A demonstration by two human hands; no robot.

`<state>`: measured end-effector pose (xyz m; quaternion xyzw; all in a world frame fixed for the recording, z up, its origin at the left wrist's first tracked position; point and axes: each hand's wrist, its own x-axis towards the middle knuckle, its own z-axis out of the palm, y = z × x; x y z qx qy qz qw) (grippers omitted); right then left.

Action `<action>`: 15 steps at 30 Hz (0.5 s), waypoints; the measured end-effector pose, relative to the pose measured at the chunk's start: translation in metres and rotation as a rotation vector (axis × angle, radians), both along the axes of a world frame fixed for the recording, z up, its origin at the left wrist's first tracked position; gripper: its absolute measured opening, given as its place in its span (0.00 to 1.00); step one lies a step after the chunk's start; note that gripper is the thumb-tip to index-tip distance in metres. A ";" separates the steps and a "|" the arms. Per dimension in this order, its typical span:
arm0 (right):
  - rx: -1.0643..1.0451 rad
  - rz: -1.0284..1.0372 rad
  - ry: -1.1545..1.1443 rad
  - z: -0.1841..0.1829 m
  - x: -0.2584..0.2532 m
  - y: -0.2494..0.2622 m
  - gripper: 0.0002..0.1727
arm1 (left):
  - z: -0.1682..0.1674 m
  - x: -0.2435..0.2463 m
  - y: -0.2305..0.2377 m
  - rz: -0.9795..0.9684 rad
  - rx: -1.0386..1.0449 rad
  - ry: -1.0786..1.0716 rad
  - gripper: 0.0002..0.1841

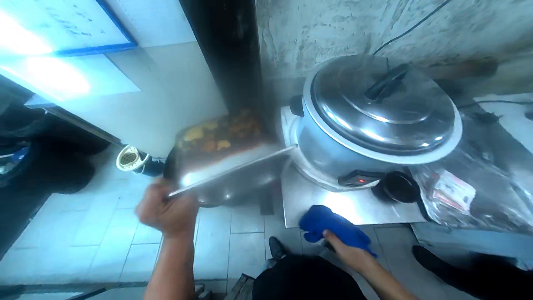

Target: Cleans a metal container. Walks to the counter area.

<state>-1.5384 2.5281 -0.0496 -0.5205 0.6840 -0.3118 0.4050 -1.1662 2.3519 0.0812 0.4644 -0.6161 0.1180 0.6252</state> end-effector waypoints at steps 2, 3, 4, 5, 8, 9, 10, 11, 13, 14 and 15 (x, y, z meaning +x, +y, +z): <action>0.006 -0.082 -0.005 0.006 -0.011 0.007 0.21 | 0.012 0.022 -0.013 0.066 -0.135 -0.083 0.14; 0.002 -0.106 0.010 0.009 -0.016 0.010 0.20 | 0.018 0.032 -0.019 0.104 -0.185 -0.124 0.14; -0.008 -0.125 0.032 0.013 -0.019 0.014 0.20 | 0.023 0.041 -0.025 0.143 -0.225 -0.156 0.14; -0.011 -0.135 0.049 0.017 -0.021 0.019 0.20 | 0.029 0.049 -0.032 0.183 -0.262 -0.173 0.15; -0.018 -0.177 0.022 0.028 -0.022 0.031 0.19 | 0.045 0.074 -0.047 0.291 -0.337 -0.202 0.17; -0.059 -0.200 0.002 0.032 -0.020 0.034 0.17 | 0.050 0.081 -0.051 0.331 -0.358 -0.206 0.17; -0.110 -0.215 -0.011 0.037 -0.018 0.036 0.15 | 0.054 0.088 -0.053 0.361 -0.373 -0.202 0.16; -0.157 -0.228 -0.021 0.037 -0.018 0.038 0.14 | 0.059 0.093 -0.055 0.367 -0.385 -0.190 0.16; -0.205 -0.231 -0.016 0.036 -0.020 0.042 0.13 | 0.066 0.102 -0.055 0.335 -0.400 -0.149 0.14; -0.204 -0.226 -0.008 0.039 -0.021 0.044 0.13 | 0.068 0.106 -0.056 0.311 -0.410 -0.126 0.14; -0.192 -0.217 0.001 0.043 -0.022 0.045 0.14 | 0.069 0.110 -0.057 0.300 -0.425 -0.101 0.13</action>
